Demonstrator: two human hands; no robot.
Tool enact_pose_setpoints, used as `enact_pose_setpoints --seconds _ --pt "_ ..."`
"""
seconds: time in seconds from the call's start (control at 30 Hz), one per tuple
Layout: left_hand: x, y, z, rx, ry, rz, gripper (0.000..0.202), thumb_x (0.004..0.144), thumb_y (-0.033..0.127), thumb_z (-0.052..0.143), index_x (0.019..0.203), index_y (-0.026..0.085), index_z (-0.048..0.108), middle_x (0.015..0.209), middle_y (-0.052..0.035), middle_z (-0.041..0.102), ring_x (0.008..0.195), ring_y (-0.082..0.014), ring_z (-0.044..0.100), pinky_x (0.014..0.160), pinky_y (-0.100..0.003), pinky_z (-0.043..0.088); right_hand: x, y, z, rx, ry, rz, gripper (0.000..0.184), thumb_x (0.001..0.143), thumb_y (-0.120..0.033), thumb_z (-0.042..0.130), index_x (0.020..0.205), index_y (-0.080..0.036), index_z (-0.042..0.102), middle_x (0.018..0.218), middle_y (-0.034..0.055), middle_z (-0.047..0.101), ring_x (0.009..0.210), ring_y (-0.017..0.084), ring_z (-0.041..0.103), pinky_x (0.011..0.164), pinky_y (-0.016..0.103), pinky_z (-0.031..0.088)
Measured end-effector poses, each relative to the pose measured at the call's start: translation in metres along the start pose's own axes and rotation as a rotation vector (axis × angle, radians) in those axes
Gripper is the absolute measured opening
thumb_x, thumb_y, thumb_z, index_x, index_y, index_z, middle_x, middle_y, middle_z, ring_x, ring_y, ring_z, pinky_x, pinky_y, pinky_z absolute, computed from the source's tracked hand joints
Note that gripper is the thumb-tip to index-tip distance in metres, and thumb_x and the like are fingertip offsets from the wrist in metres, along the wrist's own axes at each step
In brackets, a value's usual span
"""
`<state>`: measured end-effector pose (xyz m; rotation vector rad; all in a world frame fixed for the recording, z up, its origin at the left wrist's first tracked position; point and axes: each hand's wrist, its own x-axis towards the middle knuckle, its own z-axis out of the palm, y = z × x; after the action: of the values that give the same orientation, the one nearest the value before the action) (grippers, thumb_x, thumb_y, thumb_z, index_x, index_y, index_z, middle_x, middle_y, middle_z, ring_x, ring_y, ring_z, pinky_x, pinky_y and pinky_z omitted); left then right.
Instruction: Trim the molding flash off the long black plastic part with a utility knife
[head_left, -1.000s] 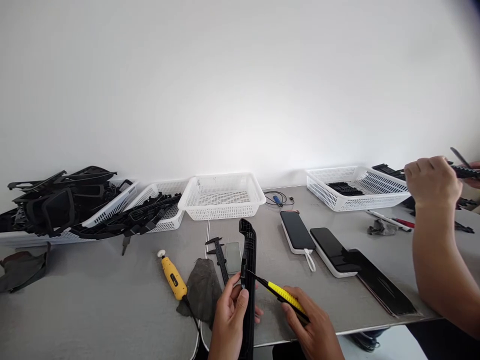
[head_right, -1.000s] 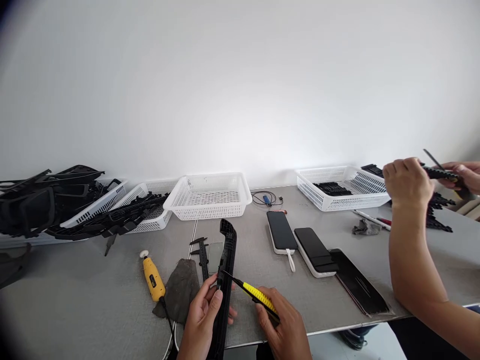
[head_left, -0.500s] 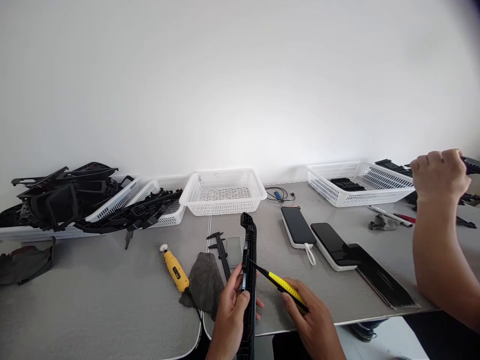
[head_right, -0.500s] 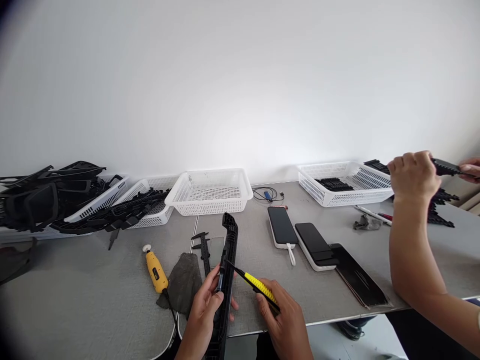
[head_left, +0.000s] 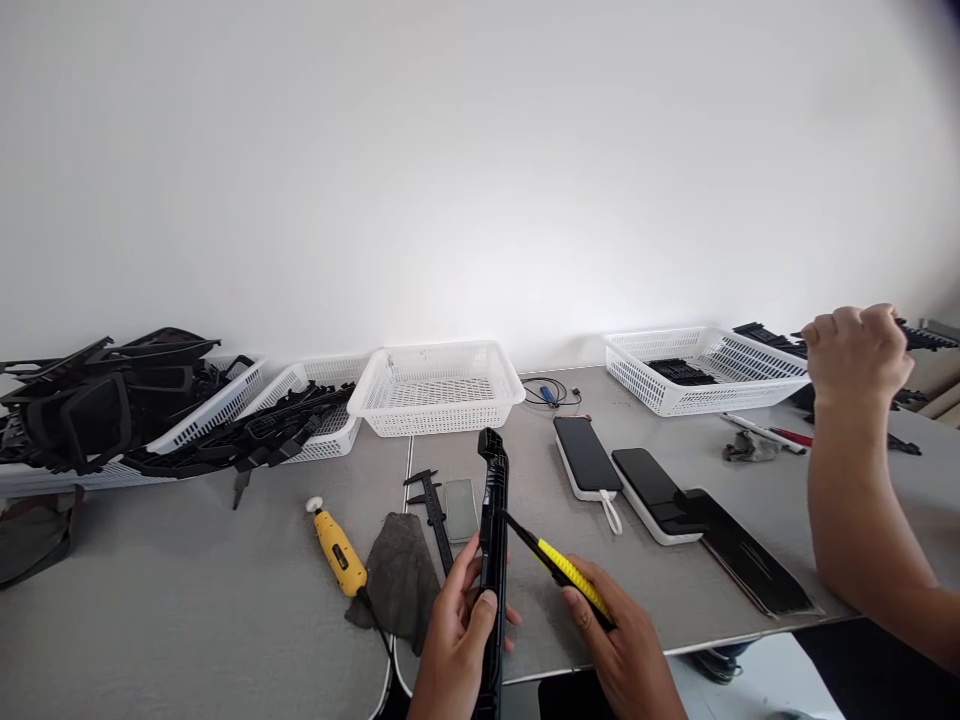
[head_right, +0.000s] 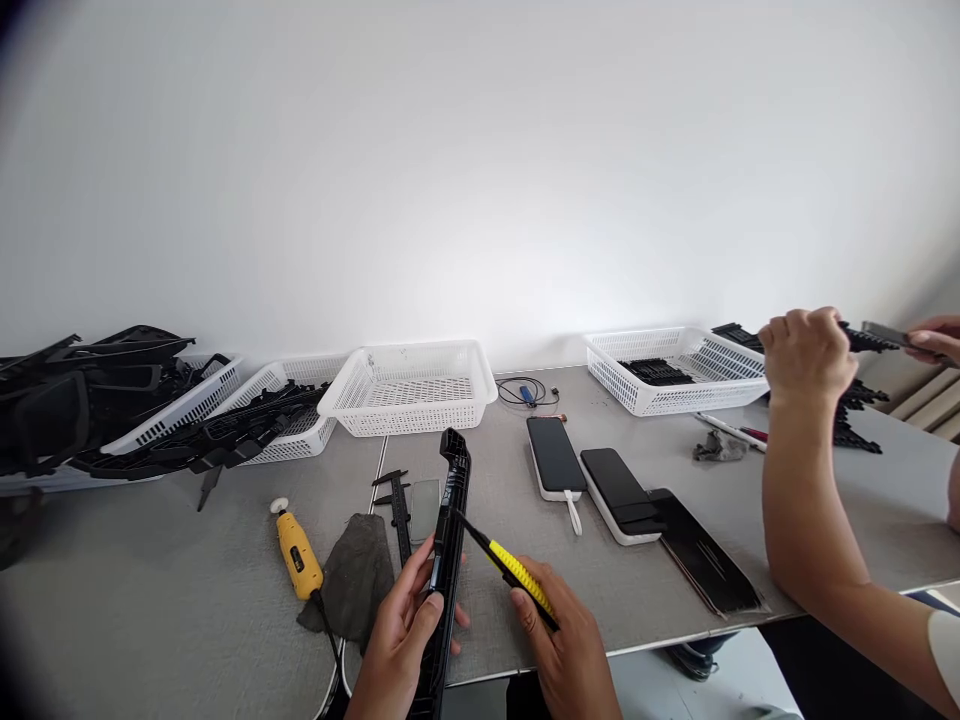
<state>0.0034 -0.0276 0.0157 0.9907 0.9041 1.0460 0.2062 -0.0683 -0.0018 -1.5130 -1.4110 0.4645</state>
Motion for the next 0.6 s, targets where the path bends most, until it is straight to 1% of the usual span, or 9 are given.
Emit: enact_pose_setpoints --seconds 0.1,0.2,0.37,0.53,0.6 --pt "0.0 0.001 -0.001 -0.002 -0.004 -0.017 0.077 0.095 0.056 0.068 0.161 0.027 0.042 0.15 -0.0182 0.06 0.08 -0.0205 0.071 0.061 -0.03 0.059 -0.001 0.0 -0.001 0.01 -0.017 0.003 0.035 0.102 -0.047 0.059 0.123 -0.024 0.074 0.123 0.009 0.079 0.107 0.022 0.079 0.089 0.026 0.065" --pt "0.0 0.001 -0.001 0.0 -0.001 -0.017 0.079 0.094 0.058 0.069 0.161 0.026 0.043 0.151 -0.0188 0.059 0.079 -0.0212 0.072 0.061 -0.031 0.059 -0.001 0.001 -0.002 0.018 -0.052 -0.02 0.034 0.102 -0.046 0.06 0.123 -0.025 0.075 0.123 0.0089 0.079 0.107 0.022 0.078 0.089 0.025 0.064" --pt "-0.001 0.004 0.002 -0.014 0.009 -0.022 0.08 0.094 0.058 0.069 0.162 0.028 0.041 0.149 -0.0179 0.06 0.081 -0.0218 0.073 0.064 -0.032 0.061 -0.001 -0.003 -0.002 0.006 0.001 -0.001 0.034 0.101 -0.047 0.06 0.121 -0.024 0.075 0.119 0.0086 0.08 0.106 0.022 0.079 0.088 0.024 0.064" --pt "0.001 0.005 0.003 -0.01 0.054 -0.027 0.079 0.093 0.061 0.07 0.16 0.028 0.044 0.148 -0.016 0.061 0.076 -0.0182 0.072 0.064 -0.032 0.064 0.0 -0.012 -0.008 0.003 -0.067 -0.062 0.033 0.098 -0.047 0.065 0.115 -0.023 0.079 0.111 0.0086 0.082 0.097 0.022 0.08 0.085 0.024 0.065" --pt "0.001 0.005 0.004 -0.013 0.074 -0.013 0.079 0.093 0.062 0.07 0.16 0.029 0.045 0.142 -0.0151 0.065 0.075 -0.0181 0.072 0.062 -0.032 0.064 0.001 -0.013 -0.01 -0.006 -0.049 -0.054 0.034 0.097 -0.049 0.065 0.112 -0.023 0.081 0.107 0.0089 0.083 0.093 0.023 0.08 0.082 0.025 0.065"
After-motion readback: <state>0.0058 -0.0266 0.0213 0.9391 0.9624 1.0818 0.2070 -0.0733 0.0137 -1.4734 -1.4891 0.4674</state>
